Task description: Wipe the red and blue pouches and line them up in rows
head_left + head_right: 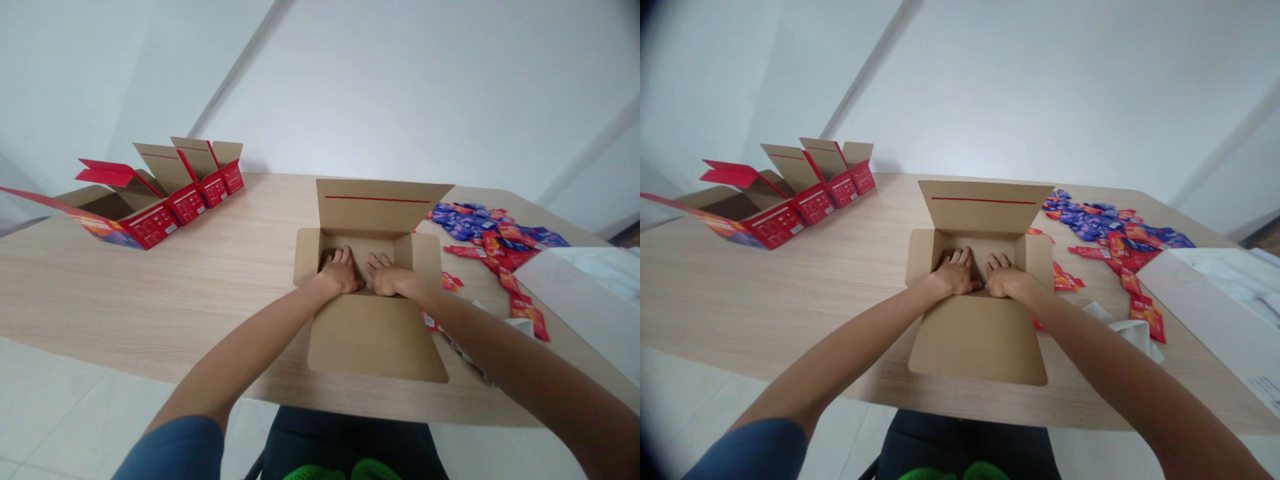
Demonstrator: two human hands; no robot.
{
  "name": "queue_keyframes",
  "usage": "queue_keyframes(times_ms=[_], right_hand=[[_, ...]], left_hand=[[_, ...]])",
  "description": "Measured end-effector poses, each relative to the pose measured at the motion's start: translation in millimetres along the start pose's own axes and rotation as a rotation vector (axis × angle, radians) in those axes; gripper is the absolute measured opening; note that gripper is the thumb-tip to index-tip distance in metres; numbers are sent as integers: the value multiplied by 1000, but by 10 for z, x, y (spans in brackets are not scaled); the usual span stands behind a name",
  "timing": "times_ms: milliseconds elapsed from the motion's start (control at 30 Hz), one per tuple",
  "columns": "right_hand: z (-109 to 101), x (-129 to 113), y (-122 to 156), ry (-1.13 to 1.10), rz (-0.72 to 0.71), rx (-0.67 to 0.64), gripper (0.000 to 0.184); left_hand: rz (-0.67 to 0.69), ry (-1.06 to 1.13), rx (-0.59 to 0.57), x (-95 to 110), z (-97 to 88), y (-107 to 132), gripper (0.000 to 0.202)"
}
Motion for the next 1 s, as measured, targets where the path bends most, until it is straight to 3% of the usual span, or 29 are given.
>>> queue_keyframes(times_ms=[133, 267, 433, 533, 600, 667, 767, 867, 967, 1000], right_hand=[[14, -31, 29, -7, 8, -58, 82], [-47, -85, 40, -6, -7, -33, 78], [-285, -186, 292, 26, -116, 143, 53], [-433, -170, 604, 65, -110, 356, 46], [-469, -112, 820, 123, 16, 729, 43], [-399, -39, 964, 136, 195, 946, 54], [-183, 68, 975, 5, 301, 919, 79], [-43, 187, 843, -182, 234, 915, 88], [-50, 347, 723, -318, 178, 925, 83], [-69, 408, 697, -362, 177, 911, 79]], left_hand=[[-25, 79, -83, -11, 56, 23, 101], [-48, 92, -147, -13, 29, 4, 103], [-48, 110, -142, -30, -8, 0, 101], [-36, 127, -122, -38, 3, -10, 99], [-28, 137, -92, -34, 12, -26, 97], [-21, 157, -54, -19, 6, -37, 93], [4, 196, 21, 21, -64, 1, 74], [51, 244, 99, 4, -212, 140, 50], [104, 361, 231, -235, -379, 316, 41], [140, 533, 377, -382, -430, 362, 40]])
Point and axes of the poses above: each hand's wrist, its own y-axis away from the middle knuckle, its own z-axis out of the palm, x = y × z, the point moved 1 cm from there along -y, towards the middle knuckle, and after that the axes turned 14 degrees about -z, right-handed, at the moved point
